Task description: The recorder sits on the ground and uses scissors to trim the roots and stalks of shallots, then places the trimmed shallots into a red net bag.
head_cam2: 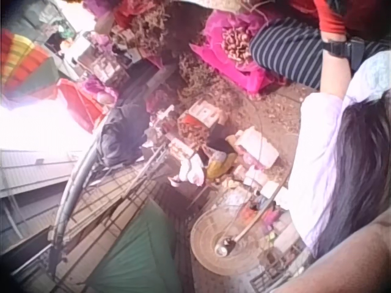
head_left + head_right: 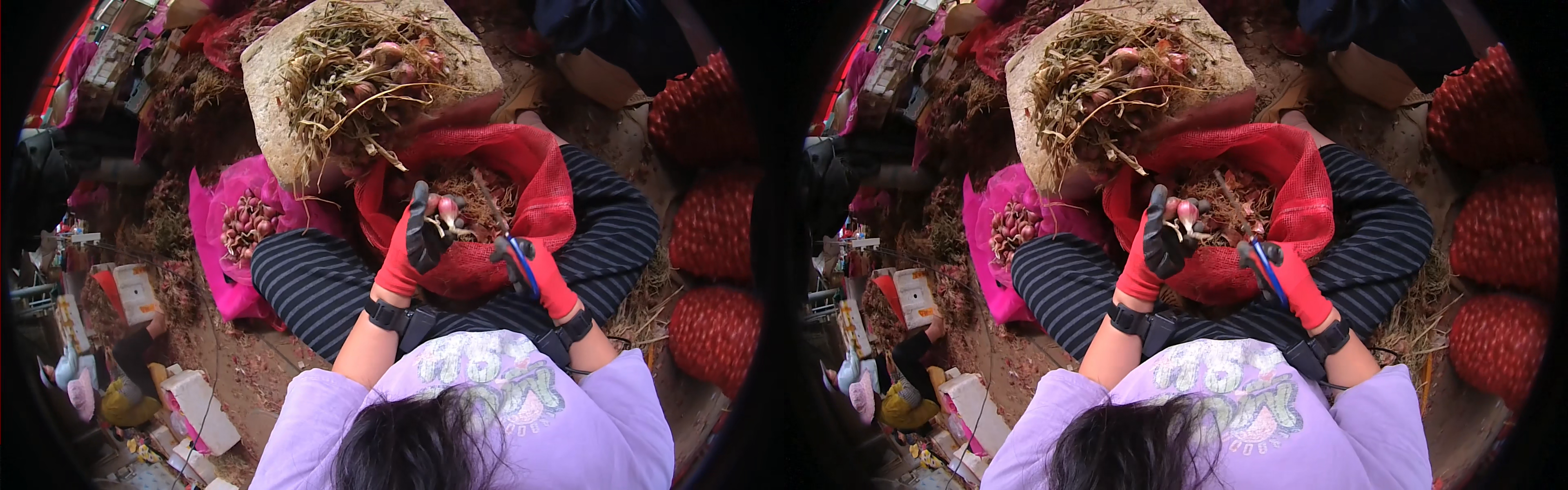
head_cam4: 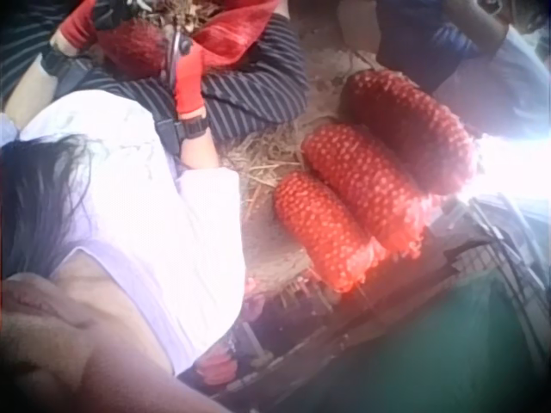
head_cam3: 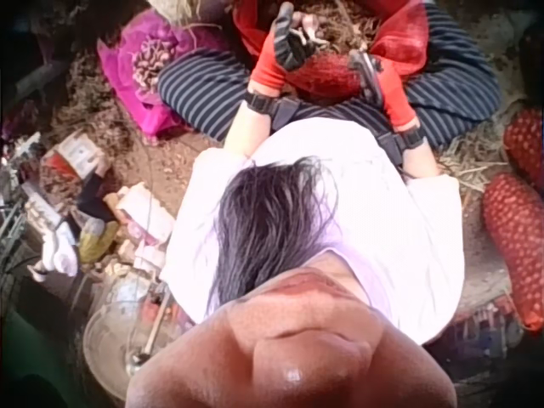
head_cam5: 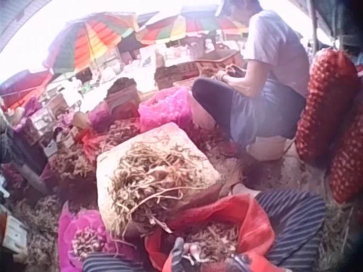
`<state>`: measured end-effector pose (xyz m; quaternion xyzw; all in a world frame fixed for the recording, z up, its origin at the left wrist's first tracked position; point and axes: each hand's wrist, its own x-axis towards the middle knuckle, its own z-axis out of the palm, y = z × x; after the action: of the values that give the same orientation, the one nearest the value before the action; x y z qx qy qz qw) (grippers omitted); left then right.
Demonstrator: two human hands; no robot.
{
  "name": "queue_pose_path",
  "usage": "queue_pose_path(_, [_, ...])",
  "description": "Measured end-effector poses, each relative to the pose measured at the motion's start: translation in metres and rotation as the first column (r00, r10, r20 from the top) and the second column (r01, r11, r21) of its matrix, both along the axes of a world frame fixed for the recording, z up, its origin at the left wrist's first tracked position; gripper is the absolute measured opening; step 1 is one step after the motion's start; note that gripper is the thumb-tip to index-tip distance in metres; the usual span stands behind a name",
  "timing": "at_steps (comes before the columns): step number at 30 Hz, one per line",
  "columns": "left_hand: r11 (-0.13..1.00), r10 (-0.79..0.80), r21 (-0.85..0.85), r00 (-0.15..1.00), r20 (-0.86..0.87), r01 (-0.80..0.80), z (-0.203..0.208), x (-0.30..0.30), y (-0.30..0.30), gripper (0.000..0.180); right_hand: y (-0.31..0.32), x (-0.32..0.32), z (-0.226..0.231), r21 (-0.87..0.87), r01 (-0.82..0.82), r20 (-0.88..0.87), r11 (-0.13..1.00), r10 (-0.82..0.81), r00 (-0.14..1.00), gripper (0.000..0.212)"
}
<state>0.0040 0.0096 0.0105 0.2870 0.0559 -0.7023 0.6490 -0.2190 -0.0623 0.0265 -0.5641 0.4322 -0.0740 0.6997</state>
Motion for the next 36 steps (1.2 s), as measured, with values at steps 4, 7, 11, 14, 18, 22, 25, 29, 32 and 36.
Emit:
queue_pose_path(4, [0.981,-0.017,-0.192,0.994,0.112,0.039,-0.030,0.004,0.006,0.052,-0.006,0.009,-0.007,0.026,0.130,0.191,0.991,-0.132,0.973,0.026])
queue_pose_path(7, [0.993,-0.063,-0.085,0.977,0.206,0.082,-0.002,-0.011,-0.003,0.051,-0.002,0.051,0.015,-0.277,0.178,0.257,0.944,-0.105,0.961,0.027])
queue_pose_path(11, [0.928,-0.042,-0.329,0.924,0.381,0.178,0.004,-0.009,0.003,0.057,-0.013,0.079,0.027,-0.083,0.201,0.438,0.976,-0.145,0.887,0.026])
queue_pose_path(14, [0.944,-0.089,-0.259,0.912,0.401,0.206,0.023,-0.008,0.005,0.052,-0.024,0.072,0.010,0.272,0.221,0.358,0.937,-0.312,0.880,0.022])
queue_pose_path(18, [0.950,-0.121,-0.145,0.752,0.648,0.277,0.018,-0.006,0.007,0.039,-0.020,0.076,0.004,0.360,0.136,0.391,0.923,-0.281,0.876,0.023])
queue_pose_path(22, [0.969,-0.159,-0.037,0.733,0.662,0.243,0.019,-0.012,0.005,0.036,-0.022,0.069,-0.003,0.241,0.145,0.335,0.960,-0.222,0.916,0.020])
queue_pose_path(25, [0.960,-0.089,-0.118,0.678,0.730,0.254,0.018,-0.014,0.005,0.036,-0.021,0.066,-0.006,0.140,0.158,0.280,0.977,-0.192,0.941,0.022])
queue_pose_path(29, [0.974,-0.164,-0.042,0.819,0.550,0.224,0.026,-0.016,0.004,0.034,-0.024,0.053,-0.030,-0.051,0.279,0.285,0.959,-0.253,0.924,0.021])
queue_pose_path(32, [0.970,-0.146,-0.066,0.776,0.614,0.236,0.008,-0.017,0.005,0.030,-0.021,0.054,-0.013,-0.053,0.312,0.315,0.949,-0.280,0.907,0.026])
queue_pose_path(36, [0.970,-0.089,-0.220,0.994,0.068,0.101,0.001,-0.021,0.005,0.024,-0.007,0.039,-0.012,-0.310,0.294,0.297,0.904,-0.202,0.933,0.037])
